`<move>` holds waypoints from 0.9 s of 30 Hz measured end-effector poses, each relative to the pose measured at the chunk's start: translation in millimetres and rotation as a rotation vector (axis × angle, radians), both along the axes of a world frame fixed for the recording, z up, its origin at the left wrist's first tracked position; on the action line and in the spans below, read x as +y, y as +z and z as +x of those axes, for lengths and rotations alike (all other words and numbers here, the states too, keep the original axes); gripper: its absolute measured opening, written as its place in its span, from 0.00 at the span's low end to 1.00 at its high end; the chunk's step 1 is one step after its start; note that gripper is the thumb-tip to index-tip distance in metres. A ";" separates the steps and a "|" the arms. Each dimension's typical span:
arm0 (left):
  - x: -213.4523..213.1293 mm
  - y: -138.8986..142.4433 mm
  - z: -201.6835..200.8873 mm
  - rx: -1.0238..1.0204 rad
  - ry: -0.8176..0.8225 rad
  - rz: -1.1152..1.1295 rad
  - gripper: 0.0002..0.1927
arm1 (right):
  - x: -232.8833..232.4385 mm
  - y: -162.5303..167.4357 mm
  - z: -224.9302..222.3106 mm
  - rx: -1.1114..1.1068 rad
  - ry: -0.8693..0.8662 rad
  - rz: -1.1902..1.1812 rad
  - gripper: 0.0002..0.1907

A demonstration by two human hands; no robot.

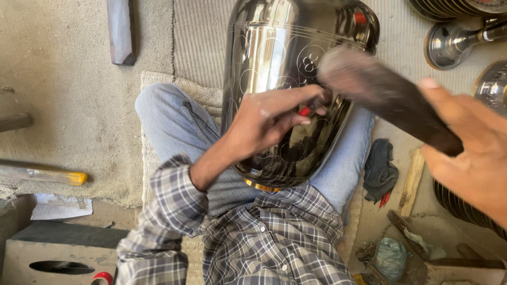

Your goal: The person sits on the floor with a large brass vase held between their legs and engraves a decorative pattern into its surface. They hold a punch against the metal and strike it with a wooden mallet, repositioning the vase and moving to new areas of the pattern as they work.

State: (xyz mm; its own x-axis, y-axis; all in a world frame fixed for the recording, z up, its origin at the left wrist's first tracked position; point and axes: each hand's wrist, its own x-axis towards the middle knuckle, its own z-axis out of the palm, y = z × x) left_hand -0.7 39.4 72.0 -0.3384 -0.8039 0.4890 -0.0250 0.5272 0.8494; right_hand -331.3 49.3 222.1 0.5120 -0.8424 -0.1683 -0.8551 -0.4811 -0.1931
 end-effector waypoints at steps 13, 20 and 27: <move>-47.3 31.3 3.7 -0.074 -0.544 0.036 0.30 | 85.0 -78.4 -14.5 -0.528 -0.268 -0.262 0.47; -39.6 30.3 6.6 -0.113 -0.488 0.108 0.32 | 68.1 -84.6 -11.8 -0.411 -0.168 -0.281 0.35; -25.7 11.9 5.4 -0.167 -0.307 0.077 0.24 | 47.8 -76.9 -21.0 -0.248 -0.195 -0.174 0.32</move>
State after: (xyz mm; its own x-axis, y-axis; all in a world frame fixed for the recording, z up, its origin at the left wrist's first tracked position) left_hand 4.7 13.7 83.9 -0.6399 -0.6848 0.3486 -0.0169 0.4661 0.8846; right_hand -352.3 97.1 145.2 0.3463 -0.9333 0.0948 -0.8715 -0.3575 -0.3356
